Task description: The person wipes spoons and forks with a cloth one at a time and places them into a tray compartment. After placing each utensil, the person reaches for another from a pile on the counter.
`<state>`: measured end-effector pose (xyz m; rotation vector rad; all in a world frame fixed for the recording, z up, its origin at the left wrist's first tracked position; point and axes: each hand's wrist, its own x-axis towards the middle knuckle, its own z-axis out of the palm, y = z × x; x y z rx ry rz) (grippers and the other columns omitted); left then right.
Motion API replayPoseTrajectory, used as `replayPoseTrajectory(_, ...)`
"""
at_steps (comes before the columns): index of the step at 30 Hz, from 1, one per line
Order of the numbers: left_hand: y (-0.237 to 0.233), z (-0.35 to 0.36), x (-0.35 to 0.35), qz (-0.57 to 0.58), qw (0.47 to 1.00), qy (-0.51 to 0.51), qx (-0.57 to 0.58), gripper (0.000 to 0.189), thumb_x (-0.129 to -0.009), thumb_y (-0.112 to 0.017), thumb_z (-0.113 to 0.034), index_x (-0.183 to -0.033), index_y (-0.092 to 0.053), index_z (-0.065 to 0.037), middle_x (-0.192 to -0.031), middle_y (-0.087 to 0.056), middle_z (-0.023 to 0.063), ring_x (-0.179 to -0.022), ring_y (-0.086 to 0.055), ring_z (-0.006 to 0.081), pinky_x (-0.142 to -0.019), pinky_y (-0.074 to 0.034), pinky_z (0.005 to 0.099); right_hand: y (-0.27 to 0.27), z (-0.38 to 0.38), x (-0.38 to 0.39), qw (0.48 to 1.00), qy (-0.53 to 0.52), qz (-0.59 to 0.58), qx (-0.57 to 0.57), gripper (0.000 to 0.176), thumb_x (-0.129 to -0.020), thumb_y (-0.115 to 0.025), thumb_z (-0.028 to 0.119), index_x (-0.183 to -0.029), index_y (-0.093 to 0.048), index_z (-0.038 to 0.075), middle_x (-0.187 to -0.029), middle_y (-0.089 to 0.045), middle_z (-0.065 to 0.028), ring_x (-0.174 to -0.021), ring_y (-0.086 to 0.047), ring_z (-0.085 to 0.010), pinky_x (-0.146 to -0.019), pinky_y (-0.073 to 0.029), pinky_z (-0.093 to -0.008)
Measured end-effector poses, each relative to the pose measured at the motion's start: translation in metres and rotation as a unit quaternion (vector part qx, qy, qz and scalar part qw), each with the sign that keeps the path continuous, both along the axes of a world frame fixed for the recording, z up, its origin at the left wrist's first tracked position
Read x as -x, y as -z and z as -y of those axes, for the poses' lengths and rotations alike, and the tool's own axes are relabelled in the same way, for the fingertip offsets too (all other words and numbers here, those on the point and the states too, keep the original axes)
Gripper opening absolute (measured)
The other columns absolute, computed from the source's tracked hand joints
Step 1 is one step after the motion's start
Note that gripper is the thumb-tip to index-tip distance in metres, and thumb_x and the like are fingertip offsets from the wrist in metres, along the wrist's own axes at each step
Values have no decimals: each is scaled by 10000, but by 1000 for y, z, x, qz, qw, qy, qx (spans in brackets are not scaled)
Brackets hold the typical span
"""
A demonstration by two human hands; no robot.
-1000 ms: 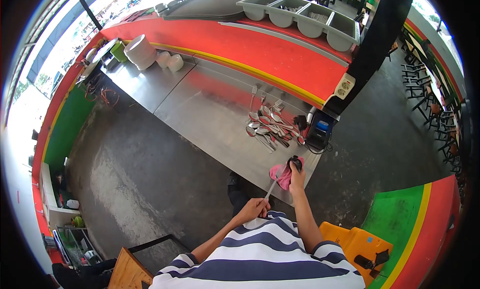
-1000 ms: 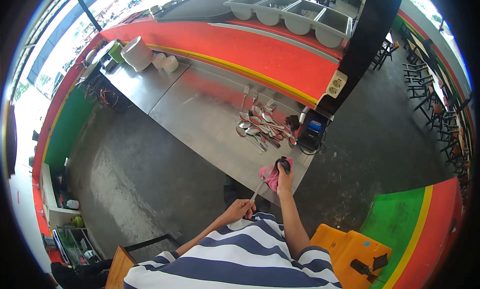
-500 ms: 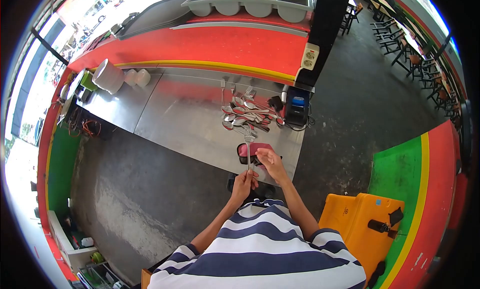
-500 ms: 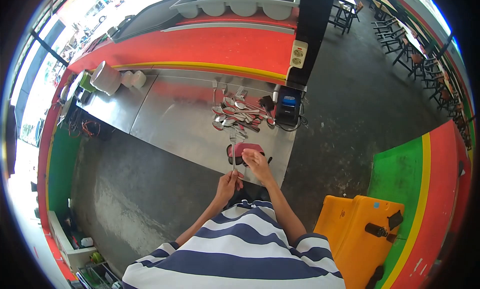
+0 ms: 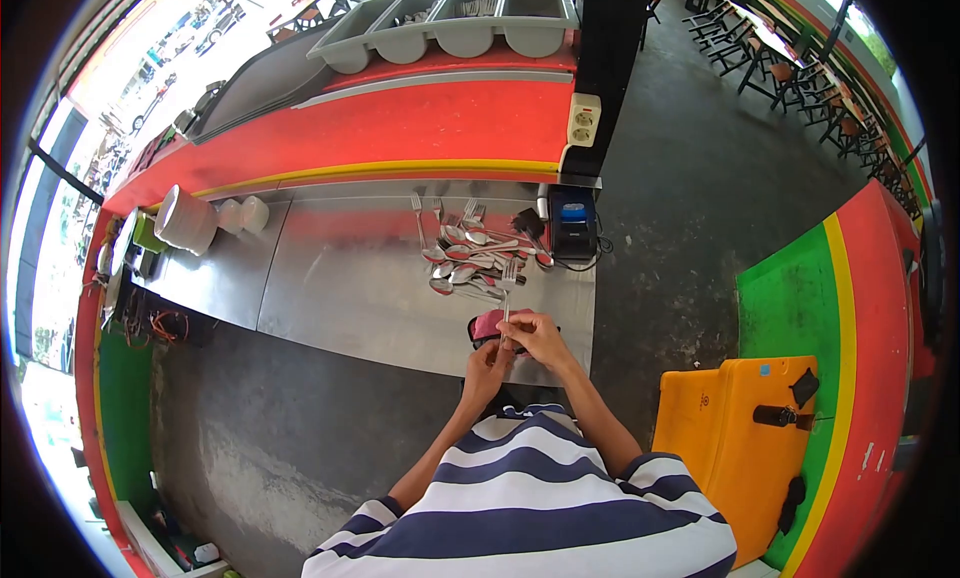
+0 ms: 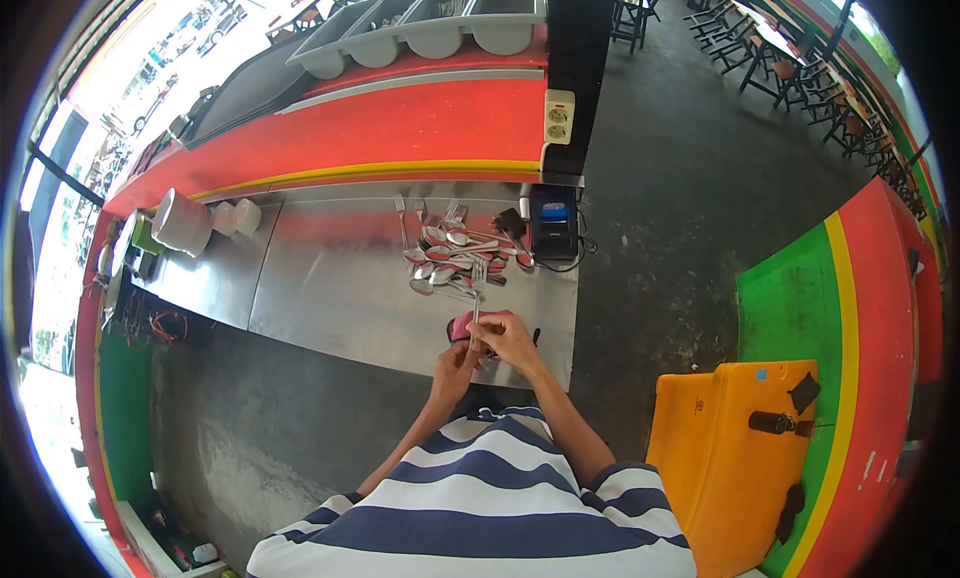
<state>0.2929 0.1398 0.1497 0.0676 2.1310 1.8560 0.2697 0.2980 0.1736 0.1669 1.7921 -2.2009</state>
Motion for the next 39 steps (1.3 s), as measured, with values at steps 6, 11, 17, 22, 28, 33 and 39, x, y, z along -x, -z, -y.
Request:
replayPoseTrajectory(6, -21, 26, 58, -7, 1000, -7, 11, 220, -896, -704, -208, -903, -679, 10, -719, -662, 27, -649, -595, 85, -598, -457, 243, -8, 18, 42, 995, 5, -70, -76, 268, -914, -693, 227, -903, -700, -41, -738, -666, -31, -676, -601, -71, -621, -469, -234)
replayPoseTrajectory(11, -43, 50, 147, -66, 994, 86, 14, 220, -815, -782, -190, -866, -697, 6, -742, -693, 48, -662, -632, 92, -615, -491, 234, -31, 34, 96, 988, 65, -119, -73, 250, -899, -712, 201, -920, -690, -46, -769, -672, -29, -703, -598, -56, -633, -471, -231)
replayPoseTrajectory(17, -140, 56, 264, -137, 976, 167, 10, 217, -823, -767, -174, -864, -700, 28, -712, -696, 59, -633, -620, 75, -550, -467, 234, -109, 36, 193, 959, 135, -197, -150, 214, -887, -721, 159, -986, -691, -29, -812, -686, -34, -731, -631, -70, -647, -484, -227)
replayPoseTrajectory(22, -215, 37, 366, -318, 931, 182, -9, 181, -833, -750, -166, -860, -717, 10, -666, -691, 56, -597, -597, 59, -523, -439, 239, -190, 28, 280, 907, 188, -325, -192, 216, -904, -704, 186, -958, -685, -23, -794, -687, -45, -734, -636, -76, -649, -478, -230)
replayPoseTrajectory(28, -305, 12, 457, -397, 902, 169, -4, 217, -838, -743, -204, -880, -719, 7, -673, -696, 69, -589, -615, 75, -538, -450, 252, -269, 10, 380, 803, 276, -452, -275, 216, -886, -709, 192, -939, -692, -17, -751, -701, -54, -693, -643, -99, -643, -489, -261)
replayPoseTrajectory(33, -323, -17, 535, -432, 887, 162, 22, 276, -842, -752, -272, -888, -723, -2, -726, -704, 57, -638, -611, 85, -600, -478, 268, -291, -14, 446, 765, 307, -472, -313, 214, -863, -727, 185, -923, -704, -19, -757, -708, -79, -678, -645, -116, -627, -494, -270)
replayPoseTrajectory(39, -312, -29, 575, -405, 895, 178, 65, 366, -745, -797, -352, -839, -746, -2, -741, -702, 91, -687, -638, 131, -647, -503, 318, -289, -30, 482, 809, 294, -326, -390, 192, -829, -749, 187, -893, -735, 7, -802, -725, -89, -717, -656, -121, -667, -516, -286)
